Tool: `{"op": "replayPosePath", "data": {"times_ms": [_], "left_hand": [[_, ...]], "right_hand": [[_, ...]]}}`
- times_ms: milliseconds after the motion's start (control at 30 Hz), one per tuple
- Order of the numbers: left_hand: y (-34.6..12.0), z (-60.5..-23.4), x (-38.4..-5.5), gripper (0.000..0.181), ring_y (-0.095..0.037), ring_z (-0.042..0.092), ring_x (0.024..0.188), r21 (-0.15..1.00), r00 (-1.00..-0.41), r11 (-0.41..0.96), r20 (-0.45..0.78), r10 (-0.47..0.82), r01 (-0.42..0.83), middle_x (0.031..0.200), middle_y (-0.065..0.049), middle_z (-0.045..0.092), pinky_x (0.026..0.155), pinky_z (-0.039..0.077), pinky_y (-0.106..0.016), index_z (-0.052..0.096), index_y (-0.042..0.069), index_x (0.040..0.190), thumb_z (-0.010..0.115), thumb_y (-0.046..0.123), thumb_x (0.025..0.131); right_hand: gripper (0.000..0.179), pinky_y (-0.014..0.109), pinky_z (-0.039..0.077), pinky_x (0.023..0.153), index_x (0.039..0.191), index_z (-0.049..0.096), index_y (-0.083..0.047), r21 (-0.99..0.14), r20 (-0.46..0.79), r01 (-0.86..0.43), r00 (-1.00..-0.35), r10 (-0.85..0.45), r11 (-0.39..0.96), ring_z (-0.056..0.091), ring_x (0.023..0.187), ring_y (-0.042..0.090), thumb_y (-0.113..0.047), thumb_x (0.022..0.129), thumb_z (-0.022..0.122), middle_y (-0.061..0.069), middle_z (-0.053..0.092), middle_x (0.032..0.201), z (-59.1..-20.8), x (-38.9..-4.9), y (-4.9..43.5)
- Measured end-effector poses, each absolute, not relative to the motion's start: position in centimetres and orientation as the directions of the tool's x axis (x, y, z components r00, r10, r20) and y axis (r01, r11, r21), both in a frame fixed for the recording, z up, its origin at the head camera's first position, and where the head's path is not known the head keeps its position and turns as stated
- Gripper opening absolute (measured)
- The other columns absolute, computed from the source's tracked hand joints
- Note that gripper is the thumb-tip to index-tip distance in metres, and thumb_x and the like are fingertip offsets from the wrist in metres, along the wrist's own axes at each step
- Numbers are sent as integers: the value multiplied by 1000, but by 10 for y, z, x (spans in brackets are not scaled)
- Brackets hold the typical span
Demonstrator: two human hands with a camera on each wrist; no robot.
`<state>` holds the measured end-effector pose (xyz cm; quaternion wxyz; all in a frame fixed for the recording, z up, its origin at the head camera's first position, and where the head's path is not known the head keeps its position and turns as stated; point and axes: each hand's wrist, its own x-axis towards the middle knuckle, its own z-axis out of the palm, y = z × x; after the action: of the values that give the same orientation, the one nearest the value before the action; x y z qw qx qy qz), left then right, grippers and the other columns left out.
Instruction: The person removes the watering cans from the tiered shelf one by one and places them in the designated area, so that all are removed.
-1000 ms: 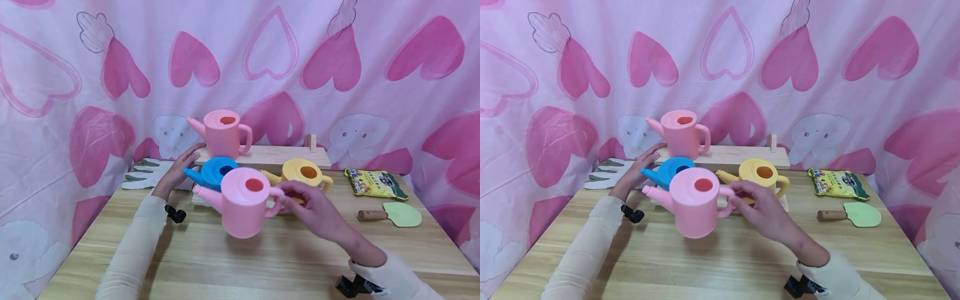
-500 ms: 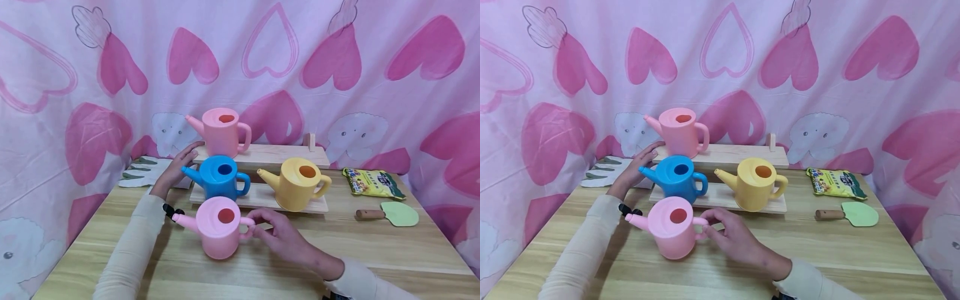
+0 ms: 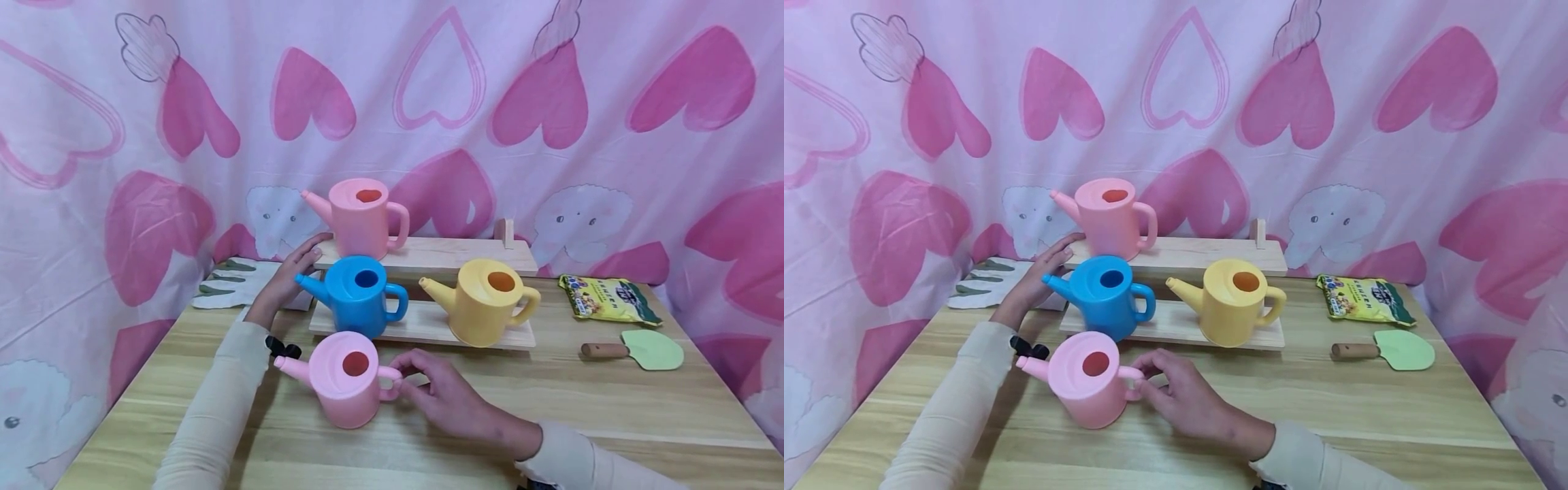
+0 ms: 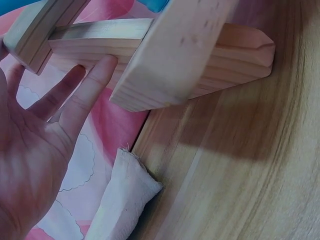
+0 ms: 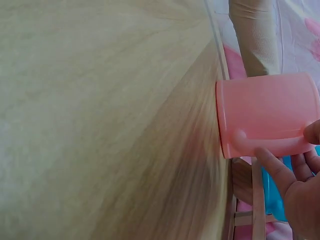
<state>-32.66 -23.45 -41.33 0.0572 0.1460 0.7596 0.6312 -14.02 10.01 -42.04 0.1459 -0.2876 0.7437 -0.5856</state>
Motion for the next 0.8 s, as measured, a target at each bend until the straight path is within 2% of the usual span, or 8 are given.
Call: {"op": "replayPosePath", "data": {"times_ms": [100,333,667,800], "left_hand": [[-234,-414,-327,62,-35,29,149,976,-953,167,89,290,142,167,2,25,114,33,-59,34,32,162,46,54,106],[-234,-413,-327,61,-35,28,150,976,-951,156,104,290,154,168,0,24,115,31,-59,33,29,163,45,52,107],[-233,-414,-325,61,-33,30,149,975,-949,147,117,293,165,167,1,26,115,33,-57,33,28,163,45,51,108],[-233,-414,-327,60,-33,29,150,975,-949,144,119,293,167,167,0,26,116,32,-58,33,27,163,45,49,108]], "right_hand": [[18,31,58,87,122,64,-18,-959,104,-239,-797,-595,151,68,111,31,-15,105,62,9,65,121,-421,-140,99],[18,30,58,87,122,66,-21,-944,88,-250,-821,-564,217,63,111,20,-23,104,65,-2,67,119,-423,-142,94],[18,29,56,90,121,66,-27,-948,53,-221,-817,-574,227,62,111,20,-26,103,66,-3,67,120,-422,-144,92],[25,30,56,91,127,64,-26,-942,76,-256,-794,-603,218,61,115,19,-29,102,67,-2,64,125,-416,-147,95]]}}
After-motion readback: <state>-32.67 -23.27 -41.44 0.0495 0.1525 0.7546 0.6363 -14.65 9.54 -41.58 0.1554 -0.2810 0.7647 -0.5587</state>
